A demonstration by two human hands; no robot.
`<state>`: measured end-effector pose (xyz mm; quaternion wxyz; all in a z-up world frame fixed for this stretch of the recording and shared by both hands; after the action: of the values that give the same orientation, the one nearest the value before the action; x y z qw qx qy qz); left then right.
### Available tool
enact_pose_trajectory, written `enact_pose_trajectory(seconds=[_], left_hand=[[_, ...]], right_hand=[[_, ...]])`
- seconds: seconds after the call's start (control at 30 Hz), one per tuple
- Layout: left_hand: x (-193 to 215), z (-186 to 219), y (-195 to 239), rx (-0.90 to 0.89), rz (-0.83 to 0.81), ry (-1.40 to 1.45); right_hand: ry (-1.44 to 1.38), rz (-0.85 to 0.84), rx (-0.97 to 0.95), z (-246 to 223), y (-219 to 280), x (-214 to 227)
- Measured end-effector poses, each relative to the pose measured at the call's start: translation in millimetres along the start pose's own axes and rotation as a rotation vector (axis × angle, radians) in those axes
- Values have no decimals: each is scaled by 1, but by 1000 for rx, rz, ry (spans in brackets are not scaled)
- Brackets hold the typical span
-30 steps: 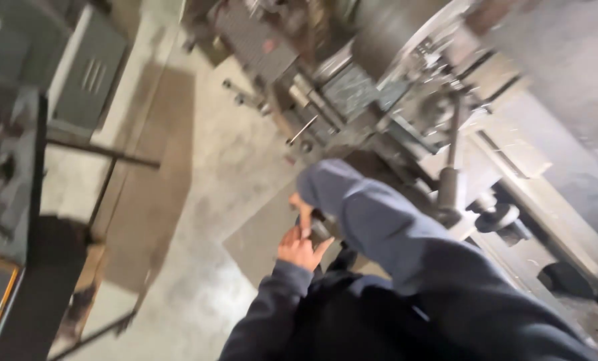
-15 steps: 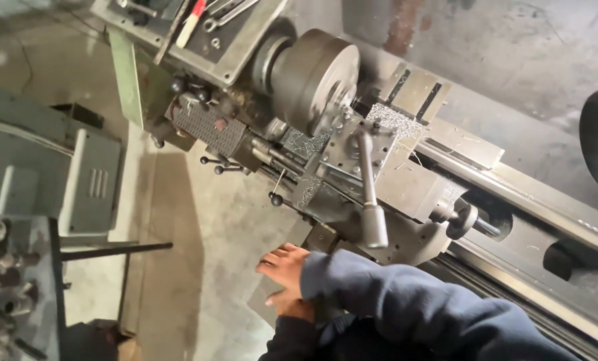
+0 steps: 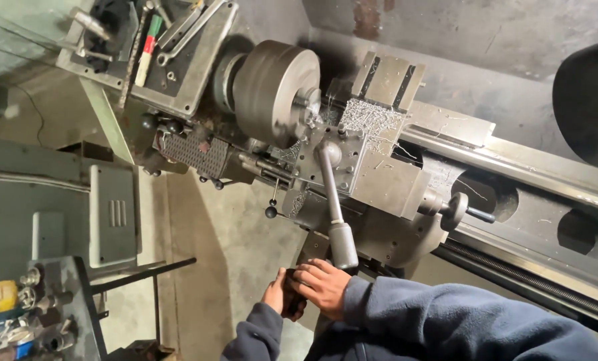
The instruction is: Operating a metal lathe to machine a metal part.
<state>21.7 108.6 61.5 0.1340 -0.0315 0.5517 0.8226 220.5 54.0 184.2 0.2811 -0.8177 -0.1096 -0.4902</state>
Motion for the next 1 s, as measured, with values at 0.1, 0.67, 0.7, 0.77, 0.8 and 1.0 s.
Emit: enact_pose_trajectory(seconds=[0.1, 0.67, 0.7, 0.77, 0.8, 1.0], left_hand=[[18, -5, -26, 213, -36, 34], [100, -28, -141, 532, -161, -90], [98, -27, -140, 494, -169, -211], [82, -24, -111, 455, -178, -328], [75, -1, -88, -47, 97, -417], [6, -13, 42, -1195, 498, -909]], right_hand=[[95, 153, 12, 2, 10, -16], [182, 54, 309, 30, -48, -67], [177, -31, 310, 32, -54, -74], [173, -119, 312, 34, -73, -69], [110, -311, 327, 35, -84, -63], [45, -739, 354, 45, -120, -56]])
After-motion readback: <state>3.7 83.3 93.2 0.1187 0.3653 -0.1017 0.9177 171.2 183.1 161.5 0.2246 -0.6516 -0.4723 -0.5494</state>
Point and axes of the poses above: each hand's wrist, its own y-axis away from the middle knuckle, its own x-axis out of the back of the hand, z = x × y, the point moved 4 cm from there along -y, towards the middle knuckle, and after that the axes turned 12 degrees about y, right-handed, at the moved point
